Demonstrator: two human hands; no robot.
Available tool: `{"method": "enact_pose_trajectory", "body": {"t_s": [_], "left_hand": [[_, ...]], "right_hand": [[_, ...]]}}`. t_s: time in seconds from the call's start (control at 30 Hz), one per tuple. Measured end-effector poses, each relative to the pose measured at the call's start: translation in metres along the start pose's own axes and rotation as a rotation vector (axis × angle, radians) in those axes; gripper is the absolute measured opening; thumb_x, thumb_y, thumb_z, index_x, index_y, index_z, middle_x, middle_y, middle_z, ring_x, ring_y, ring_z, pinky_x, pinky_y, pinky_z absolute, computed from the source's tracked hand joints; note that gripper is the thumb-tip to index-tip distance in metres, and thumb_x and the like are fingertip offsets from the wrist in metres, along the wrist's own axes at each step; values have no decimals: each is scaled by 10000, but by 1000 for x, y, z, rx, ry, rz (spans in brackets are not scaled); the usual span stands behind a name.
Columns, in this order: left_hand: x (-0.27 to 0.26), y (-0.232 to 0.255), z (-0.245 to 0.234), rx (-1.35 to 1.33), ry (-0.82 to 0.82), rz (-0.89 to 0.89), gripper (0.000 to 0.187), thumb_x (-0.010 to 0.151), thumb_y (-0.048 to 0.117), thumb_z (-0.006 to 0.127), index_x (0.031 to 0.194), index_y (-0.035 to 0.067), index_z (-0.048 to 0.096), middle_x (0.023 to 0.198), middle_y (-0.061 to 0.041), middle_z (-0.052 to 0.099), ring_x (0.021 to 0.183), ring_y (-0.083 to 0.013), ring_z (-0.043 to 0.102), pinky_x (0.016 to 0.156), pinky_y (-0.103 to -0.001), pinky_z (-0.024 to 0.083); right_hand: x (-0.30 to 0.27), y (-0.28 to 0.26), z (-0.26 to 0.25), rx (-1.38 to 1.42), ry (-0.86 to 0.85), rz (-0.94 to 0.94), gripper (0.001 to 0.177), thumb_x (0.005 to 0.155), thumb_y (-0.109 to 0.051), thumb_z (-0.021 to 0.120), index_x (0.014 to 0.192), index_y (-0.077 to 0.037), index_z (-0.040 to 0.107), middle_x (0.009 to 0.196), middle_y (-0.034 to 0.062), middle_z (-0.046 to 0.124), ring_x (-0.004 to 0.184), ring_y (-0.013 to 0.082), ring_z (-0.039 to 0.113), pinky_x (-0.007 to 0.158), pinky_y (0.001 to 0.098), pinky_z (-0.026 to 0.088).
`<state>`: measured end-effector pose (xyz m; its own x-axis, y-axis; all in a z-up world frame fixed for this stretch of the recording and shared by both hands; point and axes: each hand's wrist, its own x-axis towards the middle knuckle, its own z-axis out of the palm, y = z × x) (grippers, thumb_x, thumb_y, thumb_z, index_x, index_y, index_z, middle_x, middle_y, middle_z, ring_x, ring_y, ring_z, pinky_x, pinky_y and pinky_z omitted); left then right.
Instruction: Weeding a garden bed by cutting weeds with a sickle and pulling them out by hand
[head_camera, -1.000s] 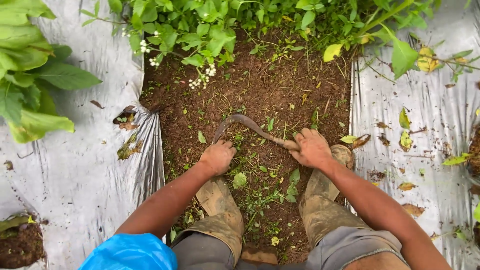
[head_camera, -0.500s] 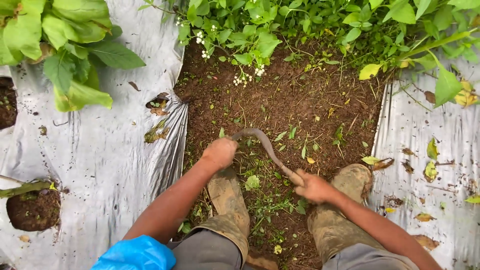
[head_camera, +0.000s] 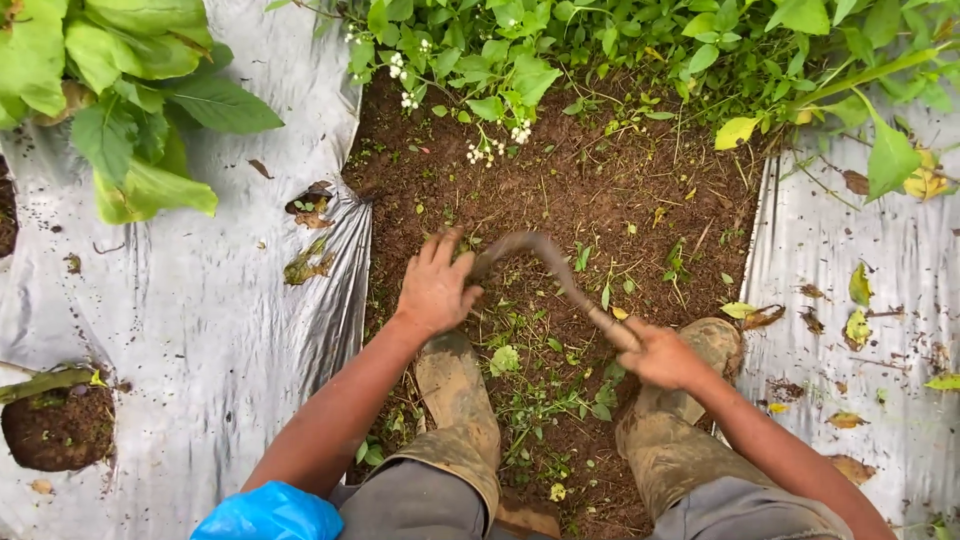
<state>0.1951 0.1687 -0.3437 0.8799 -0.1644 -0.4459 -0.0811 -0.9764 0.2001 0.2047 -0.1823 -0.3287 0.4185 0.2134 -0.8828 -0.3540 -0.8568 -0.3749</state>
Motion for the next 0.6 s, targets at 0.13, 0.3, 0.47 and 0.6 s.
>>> {"method": "enact_pose_trajectory", "body": {"t_s": [0.13, 0.3, 0.47, 0.6], "left_hand": [[-15, 34, -43, 116, -281, 128, 666, 949, 548, 645, 1497, 214, 470, 1649, -137, 297, 1542, -367, 200, 1234, -577, 234], [-2, -3, 99, 220, -110, 249, 236, 1001, 239, 547, 1236, 232, 565, 1449, -45, 488, 1462, -293, 334, 1175, -564, 269], [-8, 4, 70, 208, -52, 201, 206, 1029, 241, 475, 1066, 260, 677, 1310, -1, 606, 1388, -240, 471, 1177, -555, 308], [-22, 31, 19, 266, -101, 135, 281, 995, 320, 562, 1252, 209, 575, 1533, -85, 404, 1487, -308, 323, 1207, -599, 245]], "right_hand": [[36, 34, 4, 615, 244, 3, 304, 891, -15, 668, 1139, 18, 495, 827, 277, 677, 577, 316, 706, 520, 445, 651], [41, 17, -3, 913, 350, -103, 307, 893, -12, 653, 1087, -6, 416, 814, 251, 658, 571, 288, 672, 511, 447, 624], [40, 42, 7, 821, 380, -169, 276, 913, -67, 661, 1089, 29, 472, 718, 195, 610, 513, 253, 639, 445, 419, 596], [-1, 32, 16, 518, 412, -66, 289, 880, -201, 713, 1015, 12, 571, 620, 195, 692, 521, 287, 697, 558, 474, 615]]}}
